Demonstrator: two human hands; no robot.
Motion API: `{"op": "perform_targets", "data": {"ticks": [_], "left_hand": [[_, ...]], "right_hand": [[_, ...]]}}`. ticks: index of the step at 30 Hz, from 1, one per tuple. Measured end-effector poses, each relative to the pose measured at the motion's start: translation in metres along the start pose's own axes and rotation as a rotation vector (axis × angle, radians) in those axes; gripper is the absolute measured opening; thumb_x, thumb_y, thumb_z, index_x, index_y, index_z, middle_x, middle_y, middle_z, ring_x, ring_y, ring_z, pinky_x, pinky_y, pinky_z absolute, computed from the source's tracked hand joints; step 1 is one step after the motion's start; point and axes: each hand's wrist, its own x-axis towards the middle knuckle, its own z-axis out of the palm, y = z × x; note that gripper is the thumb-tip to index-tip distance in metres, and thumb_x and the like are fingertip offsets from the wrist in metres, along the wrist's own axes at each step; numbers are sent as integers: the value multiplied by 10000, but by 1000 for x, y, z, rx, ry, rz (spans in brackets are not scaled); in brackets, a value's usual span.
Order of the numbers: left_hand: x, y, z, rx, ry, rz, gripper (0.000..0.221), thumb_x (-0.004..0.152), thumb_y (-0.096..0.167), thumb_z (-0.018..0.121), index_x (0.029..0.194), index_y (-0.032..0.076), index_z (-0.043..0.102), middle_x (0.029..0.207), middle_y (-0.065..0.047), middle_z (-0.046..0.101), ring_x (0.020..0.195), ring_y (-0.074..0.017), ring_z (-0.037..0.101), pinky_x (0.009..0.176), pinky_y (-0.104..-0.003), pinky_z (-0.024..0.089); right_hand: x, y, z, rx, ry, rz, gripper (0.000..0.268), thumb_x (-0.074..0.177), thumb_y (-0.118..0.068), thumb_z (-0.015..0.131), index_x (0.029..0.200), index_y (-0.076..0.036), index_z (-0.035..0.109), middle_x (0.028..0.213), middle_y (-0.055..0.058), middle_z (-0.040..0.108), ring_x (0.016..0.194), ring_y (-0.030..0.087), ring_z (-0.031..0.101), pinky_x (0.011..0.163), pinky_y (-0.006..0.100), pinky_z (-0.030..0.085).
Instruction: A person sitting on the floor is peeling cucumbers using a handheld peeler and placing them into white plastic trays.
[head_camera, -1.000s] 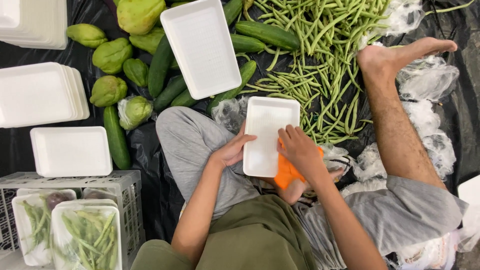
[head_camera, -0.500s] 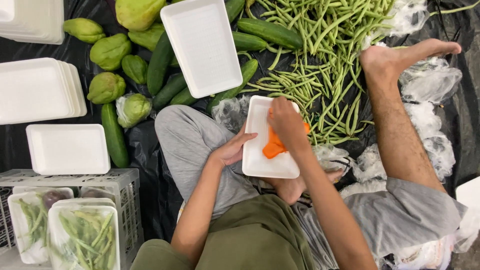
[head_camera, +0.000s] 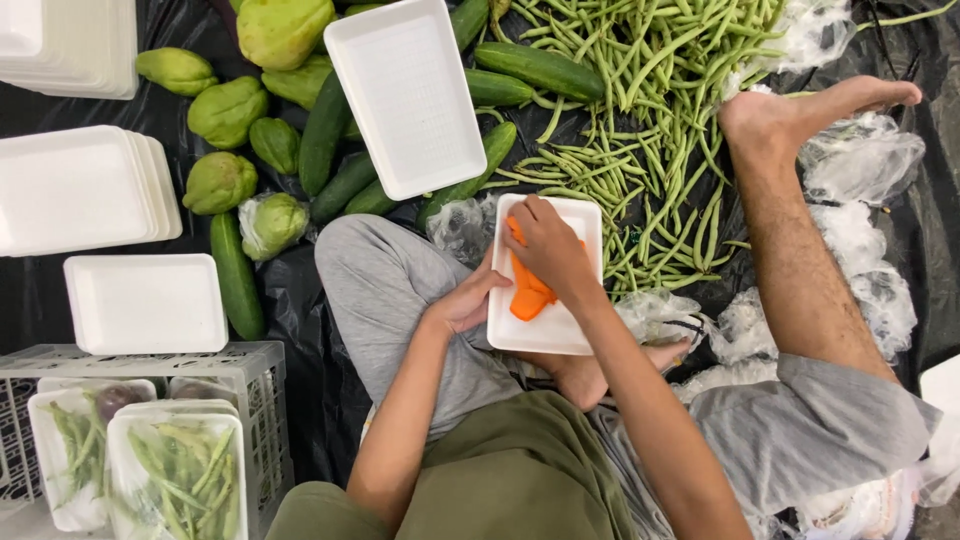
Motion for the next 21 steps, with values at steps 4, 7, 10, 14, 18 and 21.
{"op": "perform_targets", "data": {"ticks": [4,7,10,14,18,21], "left_hand": [[3,-3,-12,10,5,27,831,990,19,525,1643,321,108,1603,-189,350,1289,-420,562,1021,-533,539],[5,-3,-14,11,-35,52,841,988,34,526,1644,332,94,1602,-157,378,1305,-363,556,1033,-488,536],[6,-1,-11,34,-36,58,827,994,36,532,1644,323,109,1620,-132,351,1332,-348,534,1061,-487,519],[3,2,-8,38,-27,64,815,994,41,526,1642,323,119,1629,-108,333,1352,-331,517,1080,-482,511],[10,-4,-20,36,-11,44,771,1032,92,533,1636,349,129,1631,-132,327,1340,-364,528,1043,-485,534],[13,-5,-23,52,6,48,754,1048,103,507,1638,353,110,1632,-130,325,1335,-355,535,1043,-472,537]], "right_hand": [[-18,28,-1,-41,-28,36,284,965,-322,663,1172,-134,613,1080,60,559,1027,256,656,772,371,589],[-21,48,-24,-252,-59,27,271,967,-289,651,1153,-93,626,1073,87,558,884,237,681,611,353,605],[-30,56,-43,-123,-205,86,226,1040,-232,568,1104,-21,618,1006,132,545,860,305,679,542,338,575],[-46,34,-53,-166,-321,111,245,1035,-254,534,1081,-29,619,964,102,542,843,264,662,539,308,574],[-75,15,-40,-283,-227,63,188,916,-240,598,998,-71,594,874,66,513,800,270,643,535,362,579],[-85,-7,-61,-265,-246,-13,156,980,-227,562,985,-72,580,896,35,498,769,247,642,602,316,581]]}}
